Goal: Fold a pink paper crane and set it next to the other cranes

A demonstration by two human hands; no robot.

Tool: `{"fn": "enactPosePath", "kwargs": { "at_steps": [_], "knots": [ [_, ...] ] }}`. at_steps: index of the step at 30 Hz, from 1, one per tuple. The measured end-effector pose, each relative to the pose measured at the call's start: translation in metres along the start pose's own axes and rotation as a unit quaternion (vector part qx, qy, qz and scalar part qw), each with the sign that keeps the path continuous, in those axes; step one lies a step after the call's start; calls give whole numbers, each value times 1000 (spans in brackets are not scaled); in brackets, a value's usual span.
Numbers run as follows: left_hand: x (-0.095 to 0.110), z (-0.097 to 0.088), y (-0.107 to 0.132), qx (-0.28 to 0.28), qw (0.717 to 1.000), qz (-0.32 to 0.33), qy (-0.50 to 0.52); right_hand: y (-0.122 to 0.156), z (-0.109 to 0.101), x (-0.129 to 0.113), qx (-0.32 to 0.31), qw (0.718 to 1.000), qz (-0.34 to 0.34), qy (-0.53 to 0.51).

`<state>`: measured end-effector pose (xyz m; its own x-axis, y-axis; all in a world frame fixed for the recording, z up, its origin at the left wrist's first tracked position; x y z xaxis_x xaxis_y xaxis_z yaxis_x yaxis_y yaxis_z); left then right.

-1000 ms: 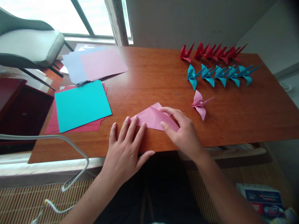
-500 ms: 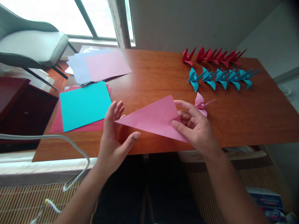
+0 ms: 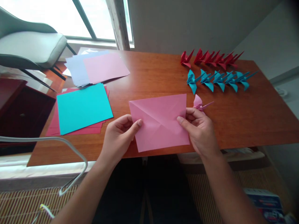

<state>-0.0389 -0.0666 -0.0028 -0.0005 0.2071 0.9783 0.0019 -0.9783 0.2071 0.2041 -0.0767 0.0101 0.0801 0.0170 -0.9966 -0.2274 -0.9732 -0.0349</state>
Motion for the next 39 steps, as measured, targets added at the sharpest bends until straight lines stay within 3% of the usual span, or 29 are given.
{"fn": "enactPosePath", "kwargs": {
  "at_steps": [6,11,16,22,24,26,30,34,39],
  "knots": [
    [7,-7,-4,9,986,79,-150,1,-1,14,-1,1000,-1,25],
    [15,-7,-6,12,952,146,-270,0,2,26,-26,998,9,50],
    [26,1,-4,30,871,219,-439,-1,3,24,-32,990,-15,134],
    [38,7,10,105,761,285,-574,3,5,8,-12,955,-86,284],
    [41,21,19,64,730,348,-585,6,5,-3,6,933,-131,335],
    [37,37,27,-16,710,398,-580,11,10,-16,-2,908,-190,372],
    [20,54,36,-154,704,410,-558,33,37,-26,-134,867,-286,386],
    [9,56,38,-207,701,387,-562,56,53,-15,-259,815,-297,424],
    [9,49,47,-239,705,381,-548,79,52,-3,-336,767,-292,462]
  ]
}}
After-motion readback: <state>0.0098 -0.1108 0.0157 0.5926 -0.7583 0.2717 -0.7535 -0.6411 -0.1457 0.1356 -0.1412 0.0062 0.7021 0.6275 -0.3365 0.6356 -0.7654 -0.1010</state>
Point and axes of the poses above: each hand's wrist, its own y-axis away from the middle knuckle, its own z-axis out of the palm, x = y × z, the point moved 10 cm from there along -y, towards the middle knuckle, and after that the axes turned 2 degrees about x, right-handed, at the moved point
